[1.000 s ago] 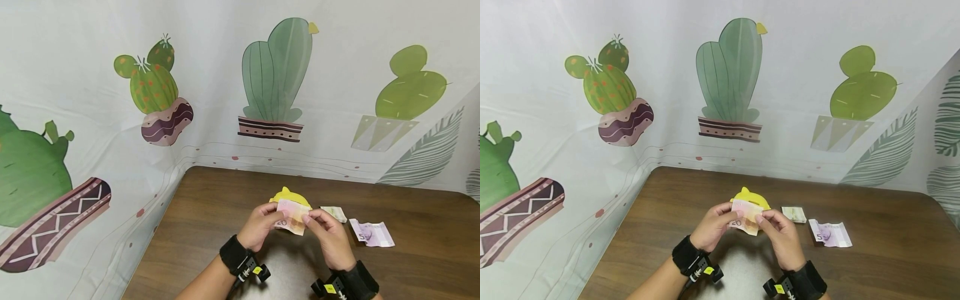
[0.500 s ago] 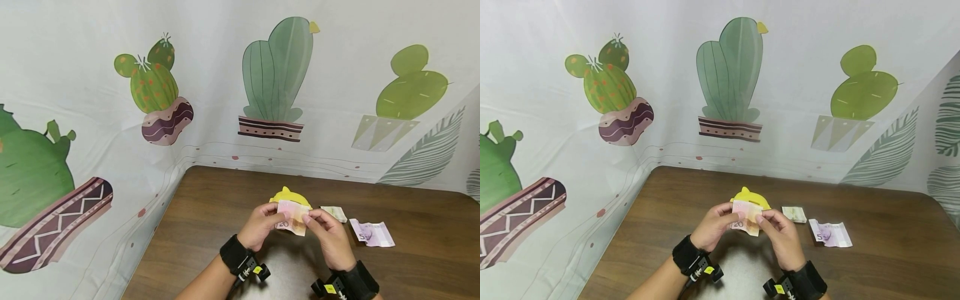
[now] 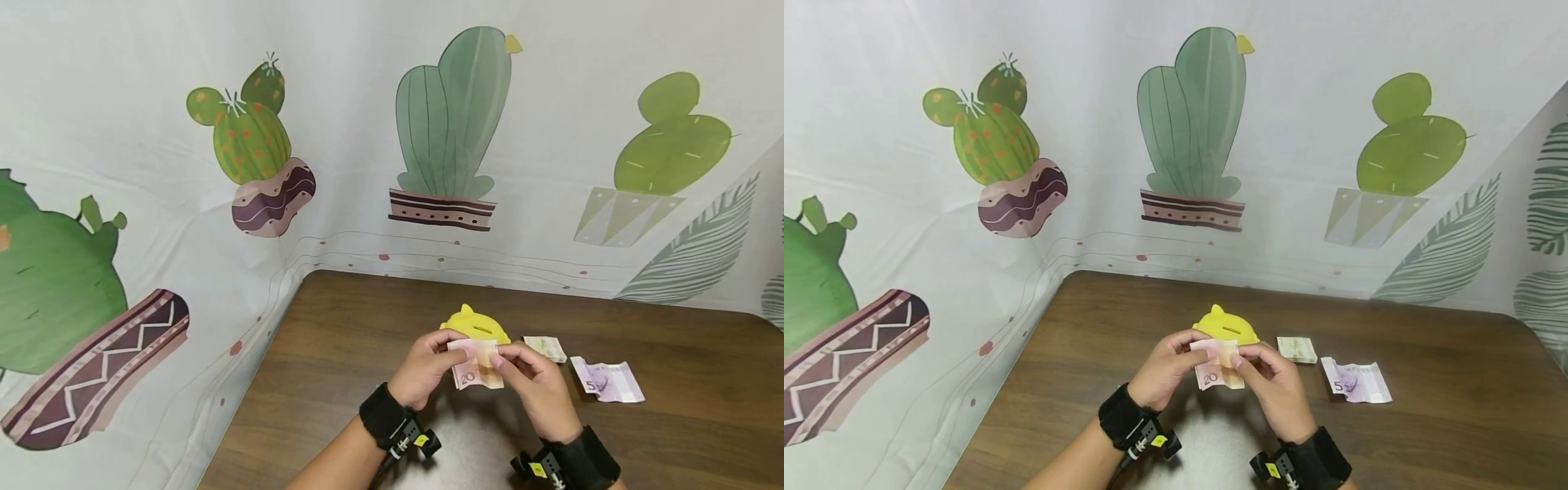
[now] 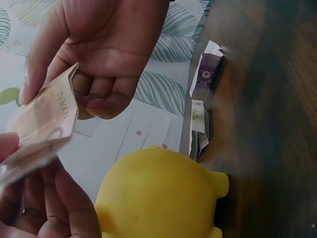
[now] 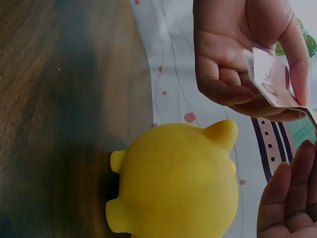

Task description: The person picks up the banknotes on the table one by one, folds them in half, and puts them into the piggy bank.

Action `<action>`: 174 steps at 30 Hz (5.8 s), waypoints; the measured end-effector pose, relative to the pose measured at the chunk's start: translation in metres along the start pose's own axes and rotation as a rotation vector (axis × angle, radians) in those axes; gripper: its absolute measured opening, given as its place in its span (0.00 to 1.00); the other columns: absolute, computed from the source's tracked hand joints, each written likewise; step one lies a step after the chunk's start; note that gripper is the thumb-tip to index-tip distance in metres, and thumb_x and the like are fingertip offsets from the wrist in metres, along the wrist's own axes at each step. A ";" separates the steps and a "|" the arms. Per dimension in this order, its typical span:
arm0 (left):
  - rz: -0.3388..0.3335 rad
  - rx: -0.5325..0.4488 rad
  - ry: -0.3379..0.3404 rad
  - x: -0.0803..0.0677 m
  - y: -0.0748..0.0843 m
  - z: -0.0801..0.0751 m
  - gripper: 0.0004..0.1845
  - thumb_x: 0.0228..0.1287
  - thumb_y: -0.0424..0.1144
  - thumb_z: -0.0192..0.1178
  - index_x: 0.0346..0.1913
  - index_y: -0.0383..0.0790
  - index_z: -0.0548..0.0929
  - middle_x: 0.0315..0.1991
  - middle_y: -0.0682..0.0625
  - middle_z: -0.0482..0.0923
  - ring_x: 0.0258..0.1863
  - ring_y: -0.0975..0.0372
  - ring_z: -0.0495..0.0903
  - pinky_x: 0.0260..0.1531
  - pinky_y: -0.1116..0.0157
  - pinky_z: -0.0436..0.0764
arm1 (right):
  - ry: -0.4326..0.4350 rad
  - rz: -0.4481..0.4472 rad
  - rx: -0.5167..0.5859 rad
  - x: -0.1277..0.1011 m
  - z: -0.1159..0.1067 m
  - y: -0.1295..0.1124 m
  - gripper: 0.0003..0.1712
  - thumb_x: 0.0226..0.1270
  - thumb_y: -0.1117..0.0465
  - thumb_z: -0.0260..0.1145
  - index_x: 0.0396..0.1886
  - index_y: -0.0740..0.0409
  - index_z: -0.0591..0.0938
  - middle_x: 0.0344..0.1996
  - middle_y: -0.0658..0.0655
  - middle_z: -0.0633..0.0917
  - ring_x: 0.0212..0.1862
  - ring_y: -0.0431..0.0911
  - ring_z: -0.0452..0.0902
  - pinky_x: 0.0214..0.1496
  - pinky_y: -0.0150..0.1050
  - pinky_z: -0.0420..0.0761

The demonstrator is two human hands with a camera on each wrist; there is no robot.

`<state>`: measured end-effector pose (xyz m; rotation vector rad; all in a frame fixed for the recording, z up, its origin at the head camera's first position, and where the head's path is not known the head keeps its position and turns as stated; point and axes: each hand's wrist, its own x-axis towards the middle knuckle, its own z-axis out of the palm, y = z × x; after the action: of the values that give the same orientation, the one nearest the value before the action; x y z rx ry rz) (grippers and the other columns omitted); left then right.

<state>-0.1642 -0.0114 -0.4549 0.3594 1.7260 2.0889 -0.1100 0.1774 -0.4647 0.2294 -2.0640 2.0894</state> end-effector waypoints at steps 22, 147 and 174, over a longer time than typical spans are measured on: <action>-0.024 0.080 -0.009 -0.001 -0.001 0.003 0.15 0.69 0.34 0.60 0.48 0.22 0.82 0.32 0.55 0.80 0.30 0.67 0.78 0.32 0.71 0.80 | -0.023 -0.111 -0.111 -0.004 0.002 -0.005 0.11 0.69 0.73 0.64 0.49 0.69 0.84 0.45 0.50 0.84 0.48 0.38 0.80 0.46 0.27 0.82; -0.121 -0.009 -0.135 -0.001 -0.003 0.003 0.20 0.75 0.47 0.57 0.42 0.29 0.81 0.22 0.53 0.84 0.19 0.65 0.84 0.22 0.69 0.83 | 0.034 -0.150 -0.242 -0.003 0.003 0.004 0.07 0.72 0.71 0.62 0.44 0.59 0.82 0.37 0.47 0.83 0.36 0.37 0.78 0.35 0.31 0.78; -0.071 -0.052 -0.150 -0.001 0.000 0.002 0.07 0.73 0.38 0.59 0.43 0.35 0.81 0.28 0.54 0.85 0.27 0.66 0.85 0.32 0.70 0.84 | 0.047 -0.174 -0.338 -0.003 0.005 0.006 0.15 0.69 0.71 0.66 0.53 0.57 0.83 0.47 0.51 0.84 0.48 0.33 0.78 0.48 0.26 0.79</action>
<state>-0.1624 -0.0099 -0.4545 0.4216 1.5728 1.9988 -0.1087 0.1720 -0.4710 0.2919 -2.2362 1.6031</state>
